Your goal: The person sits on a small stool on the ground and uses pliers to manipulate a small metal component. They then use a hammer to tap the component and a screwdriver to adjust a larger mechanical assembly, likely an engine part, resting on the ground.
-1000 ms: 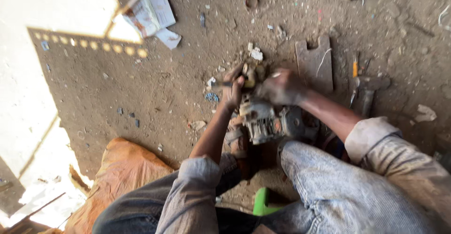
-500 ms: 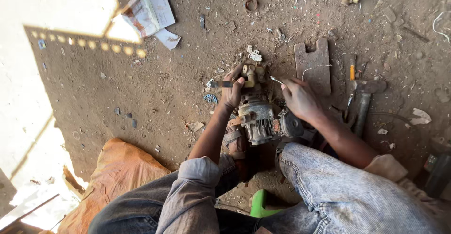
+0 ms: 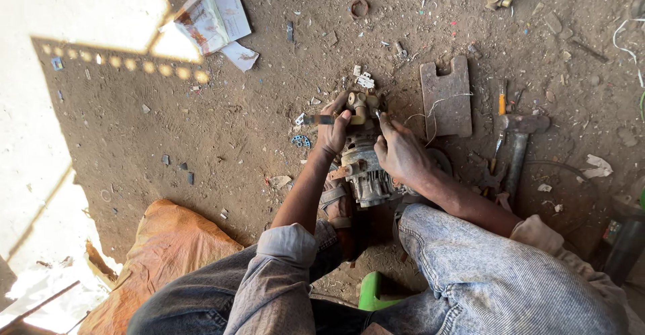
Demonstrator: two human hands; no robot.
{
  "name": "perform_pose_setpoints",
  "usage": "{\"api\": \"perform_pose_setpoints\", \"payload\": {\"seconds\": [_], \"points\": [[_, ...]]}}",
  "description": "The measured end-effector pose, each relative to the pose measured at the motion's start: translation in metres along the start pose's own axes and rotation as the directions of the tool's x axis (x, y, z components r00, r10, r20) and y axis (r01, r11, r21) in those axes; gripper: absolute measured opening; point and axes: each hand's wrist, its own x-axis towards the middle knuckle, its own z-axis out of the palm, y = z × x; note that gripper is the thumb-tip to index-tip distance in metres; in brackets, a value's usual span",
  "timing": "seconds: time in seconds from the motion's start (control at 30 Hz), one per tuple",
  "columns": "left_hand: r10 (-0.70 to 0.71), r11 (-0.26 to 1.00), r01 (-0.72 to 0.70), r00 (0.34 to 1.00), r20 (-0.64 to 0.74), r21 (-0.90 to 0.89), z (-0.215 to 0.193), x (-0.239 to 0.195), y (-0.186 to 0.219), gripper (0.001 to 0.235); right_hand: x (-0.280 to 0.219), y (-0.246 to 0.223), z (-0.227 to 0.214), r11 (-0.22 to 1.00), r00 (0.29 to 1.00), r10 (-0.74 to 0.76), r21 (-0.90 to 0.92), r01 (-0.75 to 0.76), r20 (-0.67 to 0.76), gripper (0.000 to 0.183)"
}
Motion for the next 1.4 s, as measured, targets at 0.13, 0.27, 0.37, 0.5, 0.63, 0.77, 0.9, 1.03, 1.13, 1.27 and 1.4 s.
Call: {"api": "perform_pose_setpoints", "payload": {"seconds": [0.13, 0.27, 0.37, 0.5, 0.63, 0.77, 0.9, 1.03, 1.13, 1.27, 1.4], "points": [[-0.018, 0.999, 0.018, 1.000, -0.008, -0.032, 0.001, -0.001, 0.003, 0.077, -0.003, -0.011, 0.000, 0.997, 0.999, 0.030, -0.067, -0.029, 0.012, 0.059], [-0.007, 1.000, 0.007, 1.000, 0.006, -0.002, -0.001, 0.001, 0.014, 0.078, -0.003, -0.012, 0.003, 0.996, 0.999, -0.038, -0.086, 0.036, -0.023, 0.059], [-0.001, 1.000, 0.001, 1.000, 0.018, 0.000, -0.002, 0.000, 0.018, 0.079, 0.003, -0.007, 0.012, 0.993, 0.991, 0.051, -0.113, -0.037, 0.125, 0.060], [0.004, 0.999, -0.004, 1.000, -0.009, 0.033, 0.001, 0.002, 0.013, 0.080, 0.005, -0.003, 0.028, 0.988, 0.996, 0.030, -0.151, -0.017, 0.088, 0.062], [-0.029, 0.997, 0.030, 0.999, 0.029, -0.065, -0.002, 0.005, 0.014, 0.083, -0.007, 0.022, 0.033, 0.991, 0.995, -0.001, -0.134, 0.015, 0.099, 0.063], [-0.142, 0.983, 0.146, 0.989, 0.046, -0.114, -0.002, 0.000, 0.021, 0.082, -0.009, 0.090, 0.034, 0.984, 0.995, -0.101, 0.146, 0.102, -0.020, 0.011], [-0.032, 0.981, 0.039, 0.999, 0.038, -0.191, -0.004, 0.006, 0.024, 0.081, -0.003, 0.150, -0.024, 0.997, 0.998, 0.051, 0.062, -0.049, -0.030, 0.032], [-0.007, 0.997, 0.010, 0.999, -0.043, 0.076, -0.002, 0.001, 0.010, 0.078, -0.017, 0.115, -0.036, 0.979, 0.972, -0.063, 0.175, 0.104, -0.228, 0.026], [0.023, 1.000, -0.023, 1.000, 0.007, 0.008, -0.003, 0.003, 0.015, 0.085, -0.003, 0.079, -0.034, 0.974, 0.978, -0.021, 0.216, 0.067, -0.209, 0.022], [-0.066, 0.996, 0.069, 0.997, 0.047, -0.063, -0.002, 0.000, 0.019, 0.090, -0.005, 0.052, -0.018, 0.993, 0.993, 0.115, -0.025, -0.115, -0.028, 0.020], [-0.044, 0.998, 0.045, 0.999, 0.021, -0.051, -0.002, 0.000, 0.017, 0.086, -0.003, 0.055, 0.011, 0.970, 0.946, -0.231, -0.129, 0.206, -0.229, 0.014]]}}
